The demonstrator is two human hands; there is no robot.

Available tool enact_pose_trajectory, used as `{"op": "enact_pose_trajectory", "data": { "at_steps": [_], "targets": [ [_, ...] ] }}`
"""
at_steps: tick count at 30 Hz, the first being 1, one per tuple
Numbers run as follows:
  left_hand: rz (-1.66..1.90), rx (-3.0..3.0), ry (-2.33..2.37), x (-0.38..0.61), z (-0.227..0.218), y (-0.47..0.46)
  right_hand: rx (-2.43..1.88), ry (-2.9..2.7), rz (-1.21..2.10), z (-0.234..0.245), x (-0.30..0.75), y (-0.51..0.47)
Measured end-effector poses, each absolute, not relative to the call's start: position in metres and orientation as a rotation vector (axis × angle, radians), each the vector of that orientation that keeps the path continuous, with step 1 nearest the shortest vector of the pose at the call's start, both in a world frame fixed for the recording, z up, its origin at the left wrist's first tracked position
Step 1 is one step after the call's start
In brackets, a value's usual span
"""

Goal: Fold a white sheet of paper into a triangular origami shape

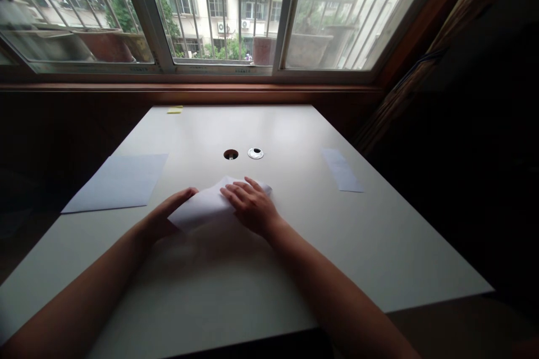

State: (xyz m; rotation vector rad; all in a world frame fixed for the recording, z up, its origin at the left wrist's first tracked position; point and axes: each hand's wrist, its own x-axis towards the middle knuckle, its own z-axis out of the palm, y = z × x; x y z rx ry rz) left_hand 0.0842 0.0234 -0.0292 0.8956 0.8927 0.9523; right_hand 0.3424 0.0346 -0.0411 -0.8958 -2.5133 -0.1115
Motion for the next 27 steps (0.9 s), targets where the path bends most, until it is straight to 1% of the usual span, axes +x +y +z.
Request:
{"op": "enact_pose_trajectory", "data": {
  "at_steps": [2,5,10,13,19,24,27],
  "targets": [
    [0.982,0.868,0.841,0.083,-0.033,0.027,-0.902,-2.417,-0.083,-0.041,0.344,0.036],
    [1.143,0.830,0.746,0.079,-0.039,0.033,-0.938,-2.165,0.008,-0.041,0.350,0.038],
    [1.314,0.868,0.815,0.075,-0.041,0.037,-1.153,-1.639,0.209,-0.040,0.366,0.040],
    [1.305,0.921,0.871,0.077,-0.039,0.036,-1.215,-1.399,0.399,-0.036,0.374,0.043],
    [1.265,1.056,0.923,0.082,-0.040,0.033,-1.022,-1.199,0.559,-0.025,0.374,0.054],
    [1.201,1.169,0.919,0.086,-0.043,0.031,-0.887,-1.050,0.997,-0.029,0.360,0.051],
    [1.151,1.242,0.896,0.090,-0.045,0.030,-0.869,-1.069,1.211,-0.037,0.351,0.046]
  ]
}}
